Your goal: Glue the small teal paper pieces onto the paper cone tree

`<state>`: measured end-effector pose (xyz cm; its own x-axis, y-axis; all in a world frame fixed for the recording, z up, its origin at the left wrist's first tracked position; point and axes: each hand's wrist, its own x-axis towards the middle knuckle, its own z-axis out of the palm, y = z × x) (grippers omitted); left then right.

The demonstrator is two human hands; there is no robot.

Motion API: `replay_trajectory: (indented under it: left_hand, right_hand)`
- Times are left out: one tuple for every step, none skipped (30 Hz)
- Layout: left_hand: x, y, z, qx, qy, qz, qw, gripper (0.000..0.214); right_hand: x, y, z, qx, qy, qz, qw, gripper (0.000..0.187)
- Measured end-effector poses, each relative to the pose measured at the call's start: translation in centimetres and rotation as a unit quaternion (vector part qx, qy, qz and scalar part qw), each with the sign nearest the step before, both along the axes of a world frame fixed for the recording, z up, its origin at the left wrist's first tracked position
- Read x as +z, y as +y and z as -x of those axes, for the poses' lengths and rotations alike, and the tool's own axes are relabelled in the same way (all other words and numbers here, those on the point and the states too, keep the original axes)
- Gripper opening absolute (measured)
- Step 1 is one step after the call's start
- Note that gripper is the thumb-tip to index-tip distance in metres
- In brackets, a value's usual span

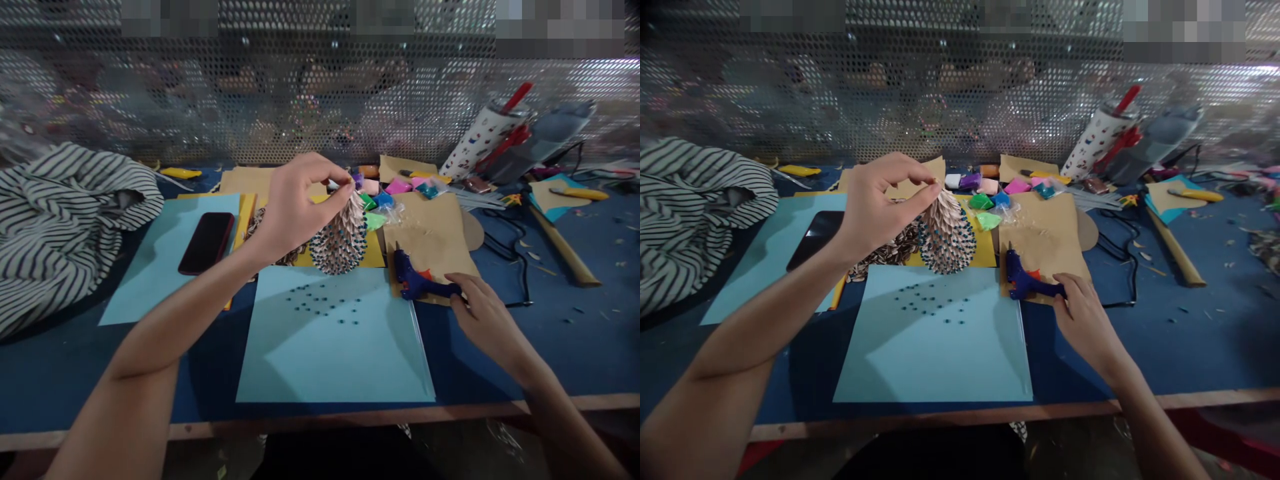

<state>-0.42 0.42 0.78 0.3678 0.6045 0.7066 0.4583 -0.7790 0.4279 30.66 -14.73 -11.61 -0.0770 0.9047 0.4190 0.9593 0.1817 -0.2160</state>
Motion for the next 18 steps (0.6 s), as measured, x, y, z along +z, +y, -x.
replay_trajectory:
  left_hand:
    - [0.0, 0.1, 0.0, -0.002, 0.008, 0.003, 1.0, 0.009]
    - [0.0, 0.1, 0.1, -0.003, 0.016, 0.007, 1.0, 0.01]
    - [0.0, 0.1, 0.1, -0.003, 0.023, 0.009, 1.0, 0.01]
    - [0.0, 0.0, 0.1, 0.0, 0.025, 0.005, 1.0, 0.008]
    - [-0.1, -0.2, 0.2, 0.008, 0.02, -0.009, 1.0, 0.007]
    - [-0.1, -0.6, 0.1, 0.017, 0.008, -0.04, 0.999, 0.008]
    - [-0.3, -1.2, 0.0, 0.026, -0.006, -0.081, 0.996, 0.01]
    - [-0.6, -1.9, -0.2, 0.031, -0.02, -0.132, 0.991, 0.012]
    - [-1.1, -2.8, -0.5, 0.021, -0.021, -0.189, 0.982, 0.012]
    - [-1.8, -3.7, -0.9, 0.0, 0.001, -0.223, 0.975, 0.012]
    - [-2.7, -4.7, -1.4, -0.054, 0.033, -0.262, 0.963, 0.01]
    - [-3.7, -5.5, -1.9, -0.13, 0.111, -0.268, 0.948, 0.014]
    - [-4.9, -6.3, -2.5, -0.18, 0.186, -0.25, 0.933, 0.02]
    - [-6.1, -6.9, -3.0, -0.206, 0.246, -0.226, 0.92, 0.024]
    - [-7.3, -7.3, -3.5, -0.226, 0.288, -0.197, 0.909, 0.027]
    - [-8.3, -7.5, -3.9, -0.255, 0.318, -0.17, 0.897, 0.03]
    - [-9.3, -7.6, -4.3, -0.262, 0.341, -0.144, 0.891, 0.032]
    - [-10.1, -7.6, -4.6, -0.272, 0.353, -0.13, 0.886, 0.034]
  right_hand:
    - [-0.1, -0.1, 0.2, 0.008, -0.003, 0.004, 1.0, 0.033]
    - [-0.2, -0.1, 0.4, 0.015, -0.006, 0.01, 1.0, 0.036]
    - [-0.2, -0.2, 0.7, 0.021, -0.008, 0.017, 1.0, 0.04]
    - [-0.2, -0.2, 1.0, 0.025, -0.01, 0.024, 0.999, 0.043]
    - [-0.2, -0.2, 1.3, 0.029, -0.011, 0.031, 0.999, 0.045]
    - [-0.1, -0.1, 1.5, 0.033, -0.012, 0.038, 0.999, 0.047]
    - [-0.1, -0.1, 1.7, 0.037, -0.013, 0.044, 0.998, 0.049]
    - [-0.1, 0.0, 1.7, 0.041, -0.012, 0.05, 0.998, 0.05]
    - [-0.2, 0.2, 1.8, 0.045, -0.011, 0.055, 0.997, 0.051]
    - [-0.2, 0.3, 1.7, 0.048, -0.01, 0.058, 0.997, 0.052]
    - [-0.3, 0.5, 1.7, 0.051, -0.009, 0.058, 0.997, 0.053]
    - [-0.4, 0.7, 1.6, 0.053, -0.009, 0.056, 0.997, 0.053]
    - [-0.4, 0.8, 1.5, 0.055, -0.009, 0.054, 0.997, 0.052]
    - [-0.4, 0.9, 1.4, 0.057, -0.008, 0.052, 0.997, 0.05]
    - [-0.5, 1.0, 1.4, 0.057, -0.008, 0.051, 0.997, 0.048]
    - [-0.4, 1.1, 1.3, 0.055, -0.009, 0.05, 0.997, 0.046]
    - [-0.4, 1.2, 1.4, 0.054, -0.012, 0.049, 0.997, 0.043]
    - [-0.4, 1.2, 1.4, 0.054, -0.019, 0.048, 0.997, 0.041]
